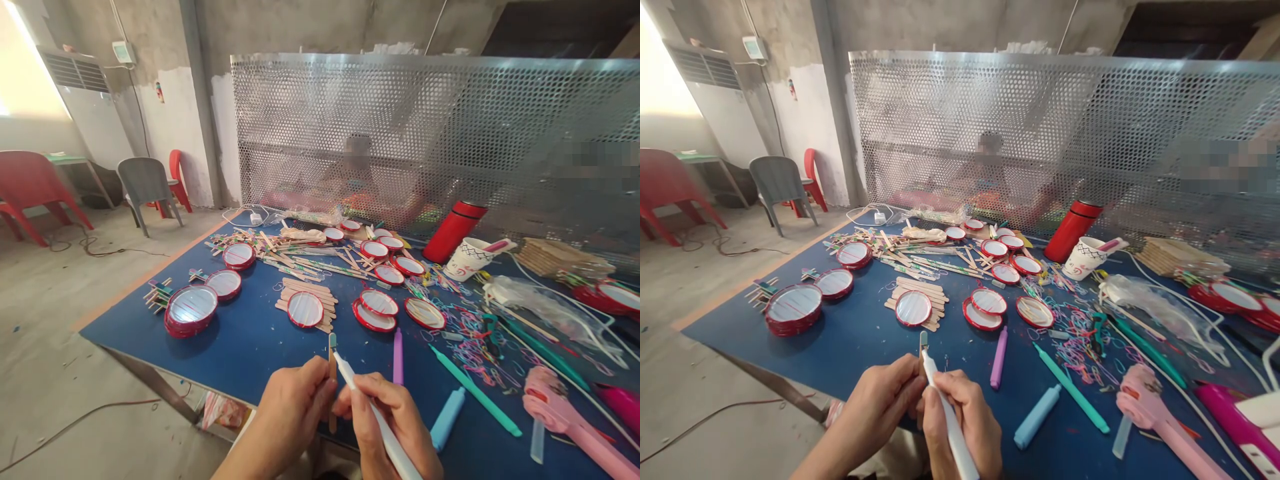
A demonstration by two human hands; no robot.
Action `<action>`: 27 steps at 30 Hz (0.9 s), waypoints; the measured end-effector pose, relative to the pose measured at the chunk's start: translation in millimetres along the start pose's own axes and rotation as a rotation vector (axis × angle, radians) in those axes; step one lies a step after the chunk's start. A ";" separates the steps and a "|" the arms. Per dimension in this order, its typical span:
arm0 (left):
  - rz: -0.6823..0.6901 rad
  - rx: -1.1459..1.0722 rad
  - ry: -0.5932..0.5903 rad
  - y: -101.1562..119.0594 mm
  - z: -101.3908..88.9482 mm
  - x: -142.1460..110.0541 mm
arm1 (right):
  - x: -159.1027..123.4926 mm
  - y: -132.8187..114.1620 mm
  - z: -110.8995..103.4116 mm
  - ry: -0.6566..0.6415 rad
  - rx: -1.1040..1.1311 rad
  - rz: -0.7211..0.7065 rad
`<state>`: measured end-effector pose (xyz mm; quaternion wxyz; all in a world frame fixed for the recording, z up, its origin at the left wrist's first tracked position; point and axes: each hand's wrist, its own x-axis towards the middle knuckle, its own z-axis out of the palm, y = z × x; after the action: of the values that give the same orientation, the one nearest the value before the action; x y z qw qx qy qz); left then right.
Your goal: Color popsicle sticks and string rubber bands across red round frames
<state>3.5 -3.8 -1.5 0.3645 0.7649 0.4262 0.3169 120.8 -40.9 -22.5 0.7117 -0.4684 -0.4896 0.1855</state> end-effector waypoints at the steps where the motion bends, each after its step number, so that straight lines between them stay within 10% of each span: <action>1: 0.004 0.000 0.004 -0.1 0.0 0.0 | -0.7 1.2 -0.1 0.001 -0.015 -0.002; 27: -0.024 -0.011 -0.029 0.8 -1.3 0.9 | -0.2 1.5 -0.9 -0.013 -0.040 0.012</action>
<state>3.2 -2.8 0.0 0.3785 0.7623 0.4281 0.3039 121.8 -40.7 -23.9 0.6977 -0.4843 -0.4952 0.1829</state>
